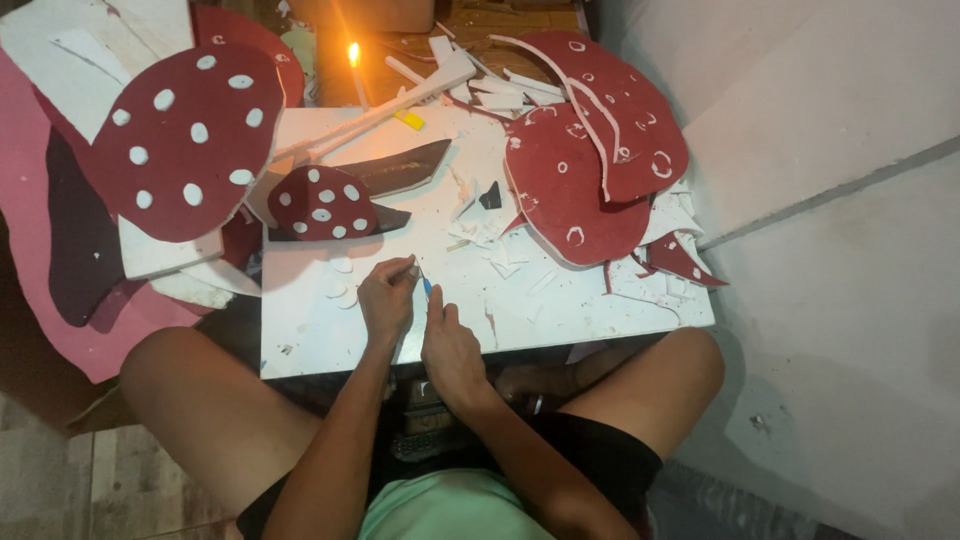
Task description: Trimming and shaping foam pieces to create decorative mushrooms using a utility knife.
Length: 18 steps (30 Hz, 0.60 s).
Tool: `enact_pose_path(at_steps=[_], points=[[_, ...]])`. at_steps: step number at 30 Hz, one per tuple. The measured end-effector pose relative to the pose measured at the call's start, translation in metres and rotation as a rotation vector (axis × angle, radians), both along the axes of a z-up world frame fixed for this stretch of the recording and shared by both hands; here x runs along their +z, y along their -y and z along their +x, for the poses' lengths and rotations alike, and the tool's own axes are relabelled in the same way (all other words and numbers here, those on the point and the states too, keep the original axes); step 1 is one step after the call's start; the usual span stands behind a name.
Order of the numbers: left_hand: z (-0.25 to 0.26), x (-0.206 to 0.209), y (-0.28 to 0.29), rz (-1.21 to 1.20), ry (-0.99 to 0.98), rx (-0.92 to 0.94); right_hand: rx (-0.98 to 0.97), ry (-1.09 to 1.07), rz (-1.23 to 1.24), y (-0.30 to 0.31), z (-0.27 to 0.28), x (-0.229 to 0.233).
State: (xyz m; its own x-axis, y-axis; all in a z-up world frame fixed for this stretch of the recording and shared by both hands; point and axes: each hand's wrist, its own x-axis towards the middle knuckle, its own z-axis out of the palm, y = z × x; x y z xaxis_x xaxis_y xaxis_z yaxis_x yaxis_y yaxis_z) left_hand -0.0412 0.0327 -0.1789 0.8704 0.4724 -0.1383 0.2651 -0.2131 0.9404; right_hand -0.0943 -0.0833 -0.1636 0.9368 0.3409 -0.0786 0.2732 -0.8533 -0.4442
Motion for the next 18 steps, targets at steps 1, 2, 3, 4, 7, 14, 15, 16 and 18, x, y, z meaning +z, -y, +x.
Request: enact_pose_path(at_steps=[1, 2, 3, 4, 7, 14, 15, 16, 18], points=[[0.0, 0.0, 0.0, 0.0, -0.001, -0.001, -0.001, -0.001, 0.0, 0.0, 0.001, -0.001], [0.0, 0.0, -0.001, 0.001, 0.002, -0.002, 0.001, -0.007, -0.008, -0.001, 0.001, -0.001], [0.001, 0.0, -0.001, 0.001, 0.005, -0.002, 0.003, -0.013, -0.015, -0.001, 0.003, -0.002], [0.001, -0.001, -0.001, 0.001, 0.005, -0.003, 0.002, -0.014, -0.016, -0.001, 0.004, -0.001], [0.001, -0.003, -0.002, -0.013, 0.012, -0.009, 0.015, -0.026, -0.025, -0.003, 0.005, 0.001], [0.002, -0.002, -0.002, -0.026, 0.007, 0.009, 0.028, -0.065, -0.052, -0.003, 0.009, -0.002], [0.003, -0.003, -0.001, -0.039, 0.007, 0.023, 0.027, -0.076, -0.057, -0.002, 0.01, -0.002], [0.002, 0.0, -0.001, -0.041, 0.007, 0.021, 0.026, -0.076, -0.058, -0.001, 0.01, -0.001], [0.0, 0.007, 0.0, -0.025, -0.002, 0.01, 0.015, -0.097, -0.038, 0.001, 0.009, 0.0]])
